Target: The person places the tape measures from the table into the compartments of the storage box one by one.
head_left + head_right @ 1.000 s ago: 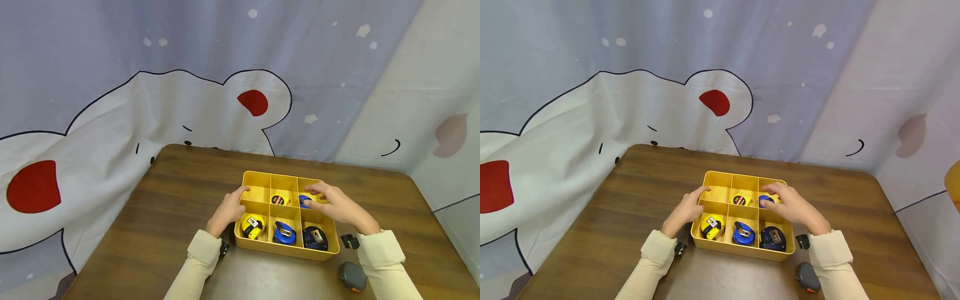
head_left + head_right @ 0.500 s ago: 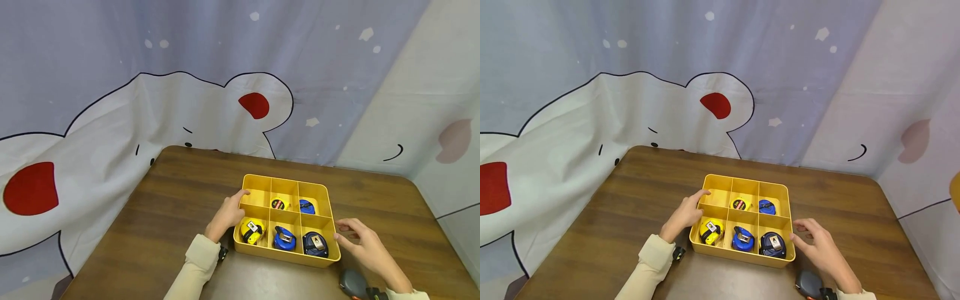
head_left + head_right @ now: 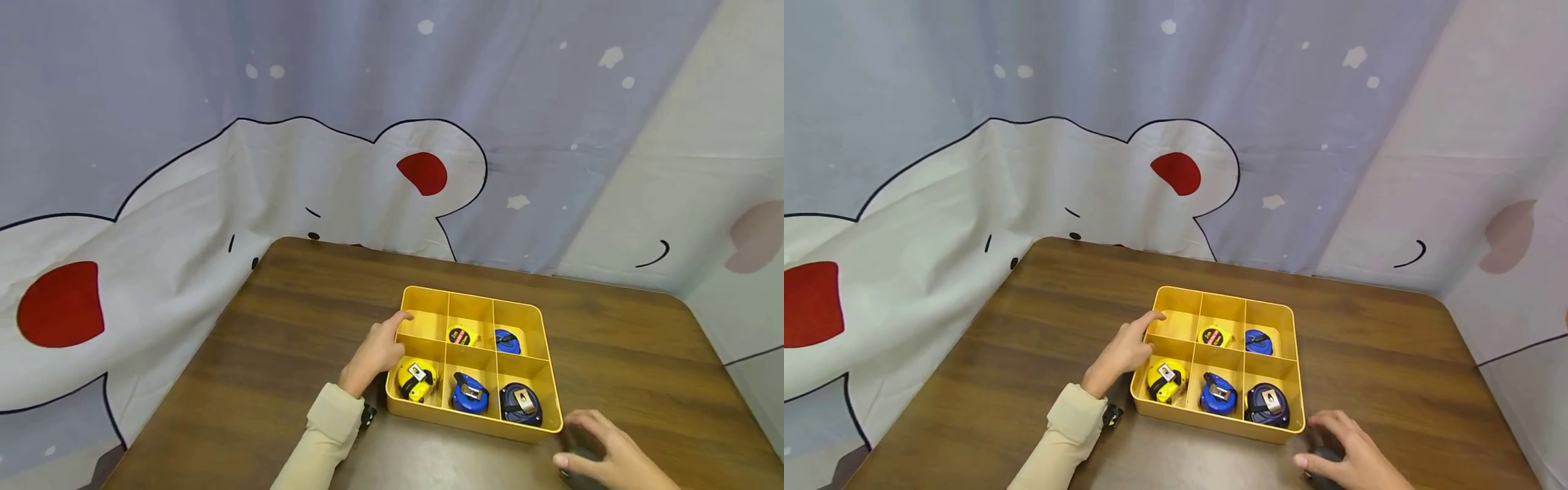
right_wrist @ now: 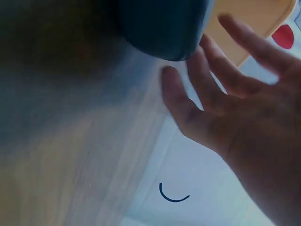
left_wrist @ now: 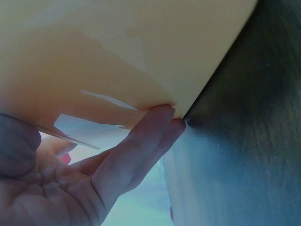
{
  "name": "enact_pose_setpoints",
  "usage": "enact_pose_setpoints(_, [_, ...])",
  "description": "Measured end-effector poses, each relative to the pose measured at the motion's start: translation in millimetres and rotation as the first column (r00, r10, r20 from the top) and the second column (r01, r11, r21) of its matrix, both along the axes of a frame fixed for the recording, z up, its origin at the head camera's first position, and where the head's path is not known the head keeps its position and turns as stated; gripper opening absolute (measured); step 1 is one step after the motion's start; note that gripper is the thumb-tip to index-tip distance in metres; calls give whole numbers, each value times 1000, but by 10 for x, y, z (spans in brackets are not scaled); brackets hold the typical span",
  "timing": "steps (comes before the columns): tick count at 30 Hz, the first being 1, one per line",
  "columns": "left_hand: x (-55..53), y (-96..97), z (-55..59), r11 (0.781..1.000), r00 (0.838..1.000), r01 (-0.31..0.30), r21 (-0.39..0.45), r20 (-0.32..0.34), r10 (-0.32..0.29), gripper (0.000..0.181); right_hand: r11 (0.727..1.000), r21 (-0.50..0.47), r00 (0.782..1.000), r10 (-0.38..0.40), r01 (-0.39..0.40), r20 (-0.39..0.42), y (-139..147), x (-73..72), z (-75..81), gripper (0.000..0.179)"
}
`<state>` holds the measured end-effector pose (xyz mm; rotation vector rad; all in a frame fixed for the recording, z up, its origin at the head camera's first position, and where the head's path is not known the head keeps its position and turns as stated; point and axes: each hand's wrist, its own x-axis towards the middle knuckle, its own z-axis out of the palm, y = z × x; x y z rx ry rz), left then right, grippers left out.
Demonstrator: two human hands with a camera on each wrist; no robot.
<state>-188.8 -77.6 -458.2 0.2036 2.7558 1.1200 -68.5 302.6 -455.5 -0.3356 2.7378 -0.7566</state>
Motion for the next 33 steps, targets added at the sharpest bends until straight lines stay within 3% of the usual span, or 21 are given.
enact_pose_setpoints(3, [1, 8, 12, 1000, 1000, 3, 7, 0, -3, 60, 991, 23, 990, 131, -130, -54, 81, 39, -122, 53])
enact_pose_setpoints(5, [7, 4, 15, 1000, 1000, 3, 4, 5, -3, 60, 981, 13, 972, 195, -195, -134, 107, 70, -225, 53])
enact_pose_setpoints(8, [5, 9, 15, 1000, 1000, 4, 5, 15, -4, 60, 966, 57, 895, 255, -251, -367, 125, 110, -359, 58])
enact_pose_setpoints(10, [-1, 14, 19, 1000, 1000, 3, 8, 19, -3, 60, 966, 91, 841, 256, -242, -477, 125, 124, -411, 62])
enact_pose_setpoints(11, [-4, 17, 21, 1000, 1000, 3, 11, 21, -3, 60, 967, 100, 829, 252, -234, -499, 125, 126, -421, 63])
enact_pose_setpoints(12, [-5, 18, 24, 1000, 1000, 1, 14, 22, -2, 60, 968, 99, 828, 249, -231, -503, 124, 126, -422, 63])
enact_pose_setpoints(14, [-6, 17, 28, 1000, 1000, -3, 11, 23, 2, 61, 971, 84, 873, 238, -224, -426, 131, 122, -400, 58])
enact_pose_setpoints(17, [-3, 13, 30, 1000, 1000, 6, 8, 9, -7, 61, 973, 45, 945, 232, -228, -231, 154, 107, -342, 48])
enact_pose_setpoints(19, [2, 14, 27, 1000, 1000, 14, 1, 2, -14, 61, 973, 23, 962, 232, -231, -144, 174, 101, -310, 44])
enact_pose_setpoints(22, [5, 20, 23, 1000, 1000, 23, 1, 0, -23, 62, 965, -12, 956, 258, -262, -141, 198, 96, -278, 43])
enact_pose_setpoints(24, [3, 26, 23, 1000, 1000, 24, -2, -3, -24, 62, 962, -13, 943, 264, -272, -202, 208, 90, -255, 44])
enact_pose_setpoints(30, [-6, 14, 32, 1000, 1000, 2, 21, -5, -2, 67, 983, 12, 956, 183, -185, -232, 211, 53, -85, 52])
enact_pose_setpoints(33, [4, 4, 30, 1000, 1000, -11, 26, -5, 11, 75, 989, 19, 945, 144, -144, -294, 210, 43, 22, 54])
